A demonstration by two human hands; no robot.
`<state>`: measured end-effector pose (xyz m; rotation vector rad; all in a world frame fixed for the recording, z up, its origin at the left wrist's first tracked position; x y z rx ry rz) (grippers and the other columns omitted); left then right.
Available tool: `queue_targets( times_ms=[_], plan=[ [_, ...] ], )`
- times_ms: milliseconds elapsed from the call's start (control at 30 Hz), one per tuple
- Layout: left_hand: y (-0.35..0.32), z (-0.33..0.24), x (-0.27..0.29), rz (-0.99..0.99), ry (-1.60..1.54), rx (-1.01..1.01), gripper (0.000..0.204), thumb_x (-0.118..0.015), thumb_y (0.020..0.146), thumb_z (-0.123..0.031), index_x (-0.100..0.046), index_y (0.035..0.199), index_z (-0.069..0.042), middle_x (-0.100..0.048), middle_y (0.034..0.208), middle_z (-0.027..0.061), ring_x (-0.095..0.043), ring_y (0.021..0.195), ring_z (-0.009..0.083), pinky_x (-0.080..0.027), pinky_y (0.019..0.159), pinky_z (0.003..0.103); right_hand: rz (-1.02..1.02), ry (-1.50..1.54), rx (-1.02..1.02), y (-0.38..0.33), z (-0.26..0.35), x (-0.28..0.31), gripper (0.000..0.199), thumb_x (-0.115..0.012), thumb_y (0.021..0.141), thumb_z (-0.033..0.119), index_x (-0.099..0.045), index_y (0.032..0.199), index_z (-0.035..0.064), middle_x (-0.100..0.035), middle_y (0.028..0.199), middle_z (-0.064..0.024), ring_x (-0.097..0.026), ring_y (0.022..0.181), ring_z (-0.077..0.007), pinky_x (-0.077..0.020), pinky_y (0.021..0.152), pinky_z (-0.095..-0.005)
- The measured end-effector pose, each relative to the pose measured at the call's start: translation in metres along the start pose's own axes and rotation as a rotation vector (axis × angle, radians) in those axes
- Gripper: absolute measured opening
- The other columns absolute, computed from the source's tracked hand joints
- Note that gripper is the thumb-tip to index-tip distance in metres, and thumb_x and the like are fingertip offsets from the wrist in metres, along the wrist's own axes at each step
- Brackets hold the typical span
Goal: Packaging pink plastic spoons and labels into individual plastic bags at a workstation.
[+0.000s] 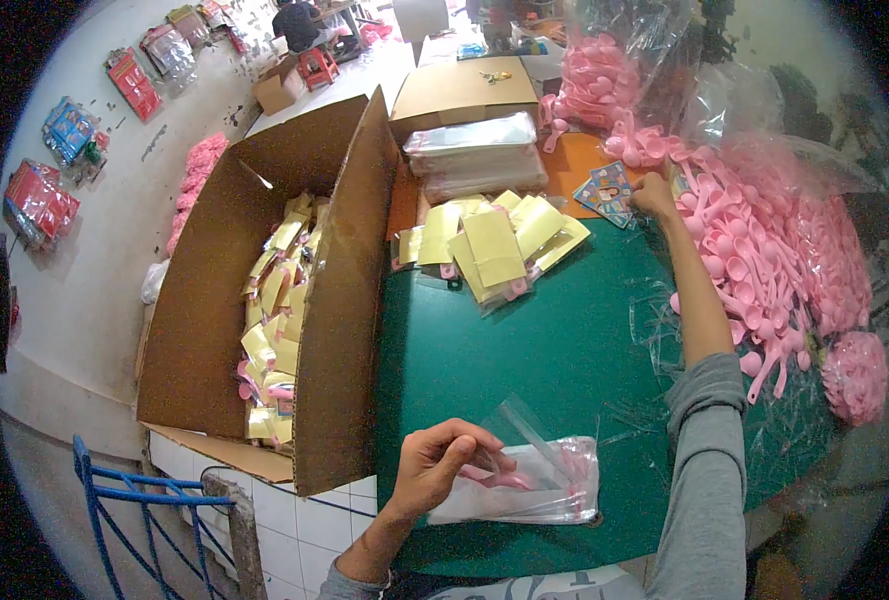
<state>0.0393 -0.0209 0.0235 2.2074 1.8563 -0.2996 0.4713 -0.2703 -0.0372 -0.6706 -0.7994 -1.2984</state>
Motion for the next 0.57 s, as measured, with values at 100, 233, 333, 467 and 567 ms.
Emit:
queue_targets(
  times_ms=[100, 233, 333, 467, 567],
  plan=[
    [-0.001, -0.002, -0.004, -0.005, 0.012, -0.012, 0.024, -0.041, 0.093, -0.012, -0.056, 0.095, 0.006, -0.064, 0.086, 0.0156, -0.064, 0.081, 0.0198, -0.052, 0.073, 0.029, -0.13, -0.037, 0.307, -0.01, 0.02, 0.027, 0.017, -0.065, 0.069, 0.014, -0.065, 0.081, 0.0026, -0.059, 0.065, -0.0048, -0.06, 0.066, -0.0144, -0.0467, 0.057, -0.0288],
    [-0.008, -0.002, 0.003, -0.048, 0.003, 0.004, 0.024, -0.042, 0.093, -0.015, -0.056, 0.094, 0.006, -0.064, 0.087, 0.0162, -0.064, 0.08, 0.0207, -0.053, 0.072, 0.031, -0.003, 0.605, 0.099, -0.108, 0.081, 0.061, 0.019, -0.058, 0.078, 0.015, -0.061, 0.093, 0.0032, -0.057, 0.071, -0.0023, -0.055, 0.061, -0.0119, -0.0451, 0.051, -0.0254],
    [-0.002, 0.001, 0.005, -0.057, 0.083, 0.052, 0.024, -0.041, 0.094, -0.014, -0.055, 0.096, 0.006, -0.064, 0.088, 0.0162, -0.064, 0.081, 0.0205, -0.053, 0.073, 0.032, 0.108, 0.234, 0.298, -0.173, 0.116, 0.077, 0.023, -0.055, 0.083, 0.014, -0.058, 0.103, 0.0024, -0.058, 0.084, -0.0039, -0.057, 0.069, -0.0108, -0.0477, 0.055, -0.0222],
    [0.001, 0.006, 0.009, -0.052, 0.037, 0.125, 0.023, -0.042, 0.094, -0.014, -0.056, 0.1, 0.003, -0.064, 0.092, 0.0129, -0.063, 0.085, 0.0179, -0.053, 0.072, 0.028, 0.235, 0.321, 0.6, -0.283, 0.183, 0.062, 0.02, -0.056, 0.08, 0.007, -0.06, 0.099, 0.001, -0.06, 0.087, -0.0056, -0.059, 0.083, -0.0108, -0.0502, 0.062, -0.0237],
    [0.004, 0.006, 0.002, -0.016, 0.032, 0.144, 0.023, -0.041, 0.094, -0.015, -0.053, 0.103, 0.002, -0.063, 0.093, 0.0168, -0.063, 0.085, 0.0231, -0.053, 0.073, 0.033, 0.316, 0.268, 0.326, -0.326, 0.193, 0.06, 0.023, -0.057, 0.079, 0.003, -0.061, 0.102, 0.0061, -0.061, 0.094, -0.0088, -0.058, 0.091, -0.0176, -0.0448, 0.087, -0.0318]
  ],
)
Point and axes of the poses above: each hand's wrist, its own y-axis towards the middle knuckle, its own x-axis out of the back of the hand, z = x × y, the point moved 7 cm from there along y, towards the middle knuckle
